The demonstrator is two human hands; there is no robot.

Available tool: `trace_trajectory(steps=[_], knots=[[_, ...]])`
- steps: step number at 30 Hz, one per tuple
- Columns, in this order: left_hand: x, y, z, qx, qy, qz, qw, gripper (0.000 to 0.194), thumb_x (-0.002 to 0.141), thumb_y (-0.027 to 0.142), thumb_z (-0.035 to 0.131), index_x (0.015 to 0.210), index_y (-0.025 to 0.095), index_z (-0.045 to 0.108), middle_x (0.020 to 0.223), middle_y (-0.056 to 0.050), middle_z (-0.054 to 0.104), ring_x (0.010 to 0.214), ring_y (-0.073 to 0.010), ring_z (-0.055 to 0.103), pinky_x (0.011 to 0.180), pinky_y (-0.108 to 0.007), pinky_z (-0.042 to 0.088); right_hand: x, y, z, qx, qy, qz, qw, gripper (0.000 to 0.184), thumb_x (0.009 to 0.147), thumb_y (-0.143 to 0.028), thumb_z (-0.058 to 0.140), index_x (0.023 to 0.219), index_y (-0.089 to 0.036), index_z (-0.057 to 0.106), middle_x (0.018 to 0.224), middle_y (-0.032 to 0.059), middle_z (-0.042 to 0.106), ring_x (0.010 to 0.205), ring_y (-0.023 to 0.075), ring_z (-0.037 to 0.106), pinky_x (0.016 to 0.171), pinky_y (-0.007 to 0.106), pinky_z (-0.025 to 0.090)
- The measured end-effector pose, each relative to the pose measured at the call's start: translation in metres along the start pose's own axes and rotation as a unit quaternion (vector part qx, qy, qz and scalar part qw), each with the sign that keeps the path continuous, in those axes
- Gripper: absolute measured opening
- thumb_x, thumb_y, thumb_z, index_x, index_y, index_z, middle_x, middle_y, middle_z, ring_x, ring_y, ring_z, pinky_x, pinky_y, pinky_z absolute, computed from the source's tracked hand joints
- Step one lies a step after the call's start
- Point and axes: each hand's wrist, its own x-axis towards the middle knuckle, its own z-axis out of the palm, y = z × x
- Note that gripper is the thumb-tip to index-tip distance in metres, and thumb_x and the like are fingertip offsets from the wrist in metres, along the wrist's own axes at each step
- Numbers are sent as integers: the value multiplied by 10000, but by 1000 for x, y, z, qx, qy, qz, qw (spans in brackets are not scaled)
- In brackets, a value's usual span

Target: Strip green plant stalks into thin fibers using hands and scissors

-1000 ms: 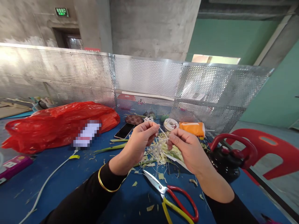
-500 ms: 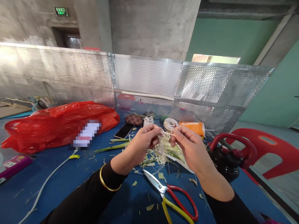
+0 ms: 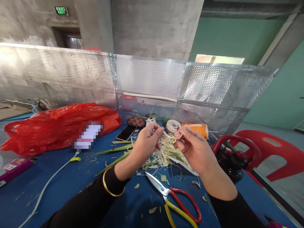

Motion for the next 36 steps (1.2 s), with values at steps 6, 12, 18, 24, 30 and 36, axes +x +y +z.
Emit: trace_trajectory(steps=[6,12,18,24,30,36], knots=[[-1,1,-3,44,17,42,998,199,893,344,510,755,211,457,483,99,376,365,-48,387,392,-164,312,5,3,-1,-3,56,8,998,290,776,-323,701,618,-202,491,536,-99,328,407,46,309,473,226,392],[-1,2,-3,44,-6,35,998,210,894,357,514,757,211,451,499,98,366,361,-46,387,383,-166,309,4,5,-10,-321,125,-229,910,188,825,-351,663,985,-254,680,991,36,634,912,183,573,835,340,441],[-3,3,-2,48,-30,19,998,223,897,378,513,763,212,448,480,104,367,346,-42,377,364,-156,289,6,14,-7,-258,-30,-58,964,97,778,-325,697,814,-236,714,780,-1,653,756,160,562,744,318,440],[-2,4,-4,77,-48,23,996,212,896,374,525,774,207,476,424,108,383,338,-42,355,376,-151,286,6,16,-8,-165,59,-101,979,150,788,-284,686,666,-204,652,649,-30,563,661,124,486,680,271,399],[-3,6,-4,111,-66,7,992,219,882,394,540,776,209,489,386,107,399,318,-56,367,367,-163,269,7,8,-9,-54,62,-99,992,145,781,-274,681,655,-206,660,702,-3,595,687,130,537,703,270,456],[-2,4,-7,161,-67,4,985,209,880,389,532,780,206,515,384,88,451,320,-71,422,394,-171,328,4,2,-2,-23,64,-48,997,223,756,-321,707,614,-199,585,634,-28,514,492,81,442,494,240,423]])
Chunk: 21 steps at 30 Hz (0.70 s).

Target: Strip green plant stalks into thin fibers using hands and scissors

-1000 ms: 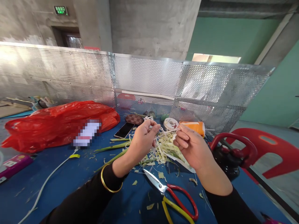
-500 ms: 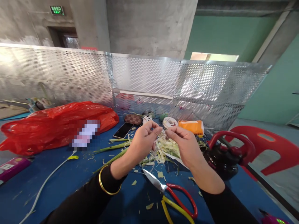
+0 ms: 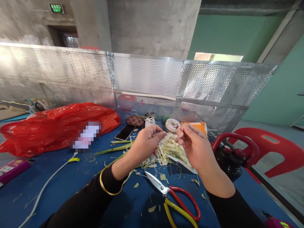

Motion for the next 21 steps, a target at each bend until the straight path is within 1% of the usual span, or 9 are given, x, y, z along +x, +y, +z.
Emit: trace_trajectory(steps=[2,4,7,10,12,13,16,19,21], knots=[[1,-2,-1,12,8,1,1000,199,876,383,534,785,206,526,390,84,460,325,-74,437,397,-172,340,-1,-1,0,-5,11,9,1000,280,748,-334,723,587,-203,535,579,-56,424,449,68,377,468,241,401],[2,-2,-1,10,12,2,1000,192,877,376,533,789,206,530,389,86,454,325,-71,437,394,-166,339,0,-1,-1,-37,14,-4,999,281,770,-378,705,611,-209,546,558,-66,383,442,72,356,463,247,380],[1,0,-1,-23,6,-3,1000,202,874,382,538,777,206,518,401,96,428,311,-60,407,360,-155,305,3,1,-6,-164,-1,-58,985,234,832,-441,627,762,-219,657,583,-47,443,517,104,424,517,261,373],[1,2,0,-53,3,-1,999,214,872,393,543,773,205,515,415,99,418,305,-54,389,341,-152,288,6,5,-9,-277,-60,-69,956,175,816,-391,653,817,-225,708,716,-11,576,689,139,509,658,283,405],[1,2,-1,-61,3,2,998,217,869,397,552,775,205,517,412,101,417,303,-53,386,340,-153,291,6,7,-10,-288,-98,-55,951,118,782,-339,690,769,-223,704,775,-5,613,754,151,526,709,290,403],[1,1,-1,-62,4,3,998,219,867,399,555,774,205,517,408,101,417,302,-53,385,340,-153,291,6,8,-10,-281,-106,-48,953,111,775,-326,695,739,-220,693,768,-9,611,748,150,523,702,288,399],[1,2,-2,-60,3,5,998,228,867,413,557,781,205,525,390,103,405,297,-52,372,339,-154,273,4,9,-8,-256,-94,-31,962,160,794,-336,675,695,-214,652,692,-24,563,680,140,484,636,274,378],[0,4,-3,-57,-17,-6,998,238,830,431,607,806,199,559,400,106,395,295,-49,350,329,-162,245,1,9,-7,-258,-84,-35,962,163,820,-349,652,728,-213,647,714,-19,563,685,141,476,627,271,368],[0,5,-2,-59,-32,-15,998,223,805,407,640,799,192,579,412,105,391,302,-47,342,331,-169,241,1,9,-7,-267,-87,-43,959,167,830,-348,644,733,-212,639,723,-17,559,688,141,473,630,272,365]])
